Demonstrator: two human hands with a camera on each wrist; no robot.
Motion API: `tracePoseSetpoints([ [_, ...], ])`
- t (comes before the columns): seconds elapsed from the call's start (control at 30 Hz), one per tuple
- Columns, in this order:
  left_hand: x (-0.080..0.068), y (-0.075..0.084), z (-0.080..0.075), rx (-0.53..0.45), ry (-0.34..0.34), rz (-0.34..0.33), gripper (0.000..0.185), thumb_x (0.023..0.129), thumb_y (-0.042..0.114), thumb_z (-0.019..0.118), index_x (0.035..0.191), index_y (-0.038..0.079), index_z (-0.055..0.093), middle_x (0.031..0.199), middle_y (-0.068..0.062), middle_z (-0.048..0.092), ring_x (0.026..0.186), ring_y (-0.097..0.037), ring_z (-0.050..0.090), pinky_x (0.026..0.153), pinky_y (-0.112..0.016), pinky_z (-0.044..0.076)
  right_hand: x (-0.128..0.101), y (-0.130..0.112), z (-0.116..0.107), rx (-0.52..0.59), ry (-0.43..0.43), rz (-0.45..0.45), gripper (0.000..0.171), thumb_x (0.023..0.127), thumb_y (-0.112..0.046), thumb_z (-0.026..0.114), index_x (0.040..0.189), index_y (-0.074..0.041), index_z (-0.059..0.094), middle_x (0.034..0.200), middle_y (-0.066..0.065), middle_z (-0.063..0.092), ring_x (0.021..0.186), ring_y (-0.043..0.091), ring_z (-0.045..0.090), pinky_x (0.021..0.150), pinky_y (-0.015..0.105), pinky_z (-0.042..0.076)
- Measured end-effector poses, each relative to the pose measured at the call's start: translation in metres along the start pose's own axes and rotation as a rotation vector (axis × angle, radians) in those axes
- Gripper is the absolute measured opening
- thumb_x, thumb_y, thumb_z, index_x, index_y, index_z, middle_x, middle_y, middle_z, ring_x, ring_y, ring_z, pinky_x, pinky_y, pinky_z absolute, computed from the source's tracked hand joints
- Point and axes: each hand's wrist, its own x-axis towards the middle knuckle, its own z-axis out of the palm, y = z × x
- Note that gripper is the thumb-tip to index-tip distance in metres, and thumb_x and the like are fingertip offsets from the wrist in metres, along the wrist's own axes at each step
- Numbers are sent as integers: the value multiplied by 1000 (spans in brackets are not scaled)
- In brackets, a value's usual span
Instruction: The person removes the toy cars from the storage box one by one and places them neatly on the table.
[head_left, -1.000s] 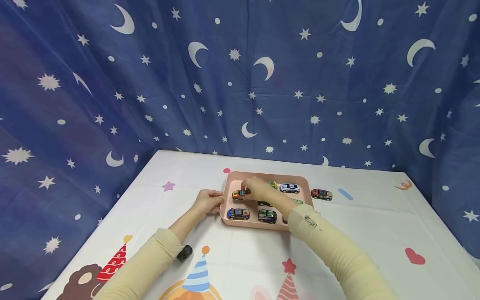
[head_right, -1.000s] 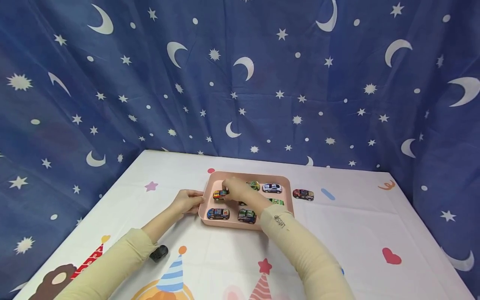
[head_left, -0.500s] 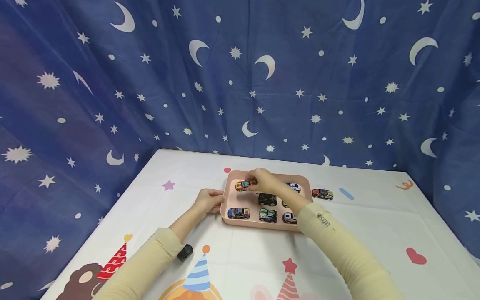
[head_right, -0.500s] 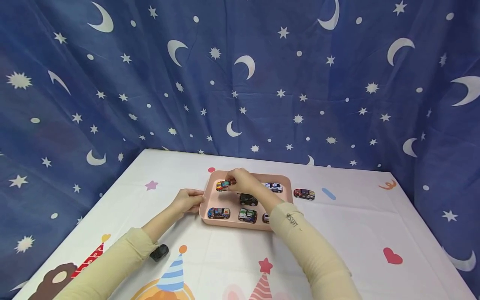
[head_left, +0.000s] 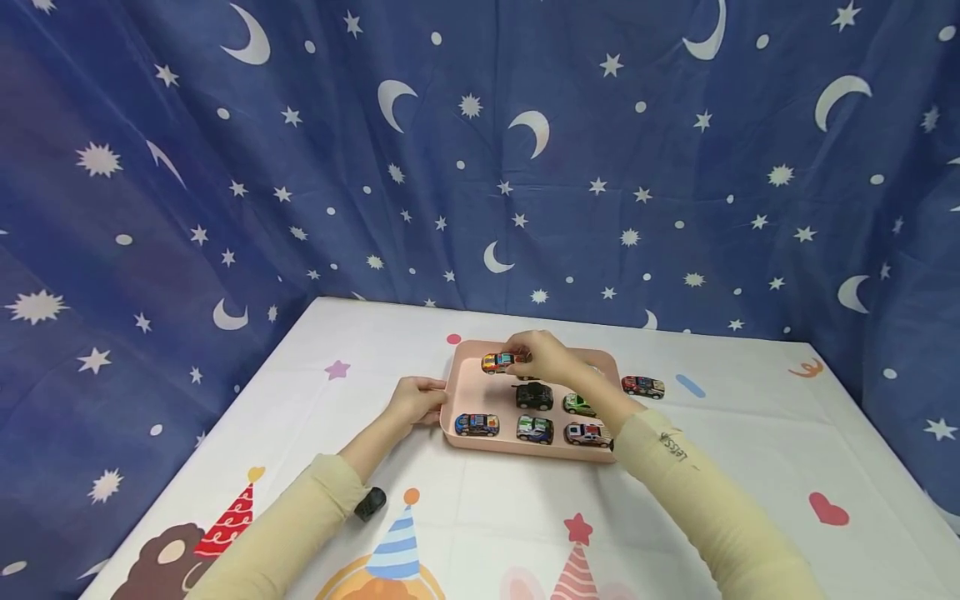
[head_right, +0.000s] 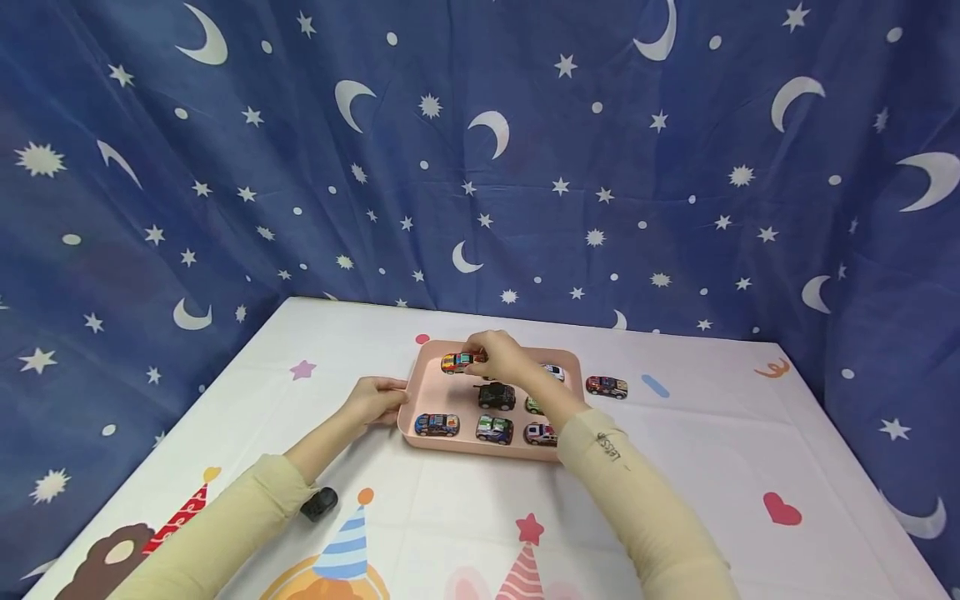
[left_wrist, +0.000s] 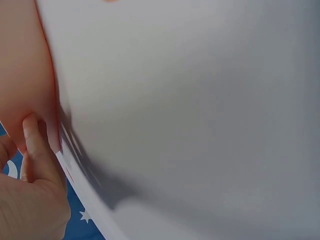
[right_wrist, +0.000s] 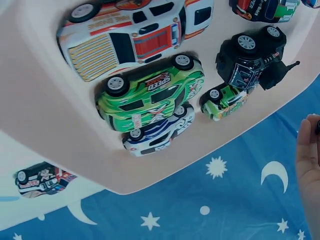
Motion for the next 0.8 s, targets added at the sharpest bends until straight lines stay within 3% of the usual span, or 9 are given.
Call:
tracePoseSetpoints([
  [0.6, 0, -1, 1, 20, 4, -14, 32, 83, 1, 60, 115, -5, 63, 97, -19, 70, 59, -5, 60, 54, -18, 57, -30, 13, -17, 129, 83, 95, 28, 83, -10, 70, 108, 1, 66, 101, 16, 68, 88, 25, 65, 76, 35, 58],
  [0.8, -1, 0, -1, 5, 0, -11, 32, 83, 2, 60, 114, -5, 63, 92, -16, 71, 59, -5, 60, 55, -18, 57, -43, 14, -24, 140, 122, 72, 29, 83, -8, 69, 110, 3, 65, 105, 19, 67, 94, 30, 65, 80, 36, 59],
])
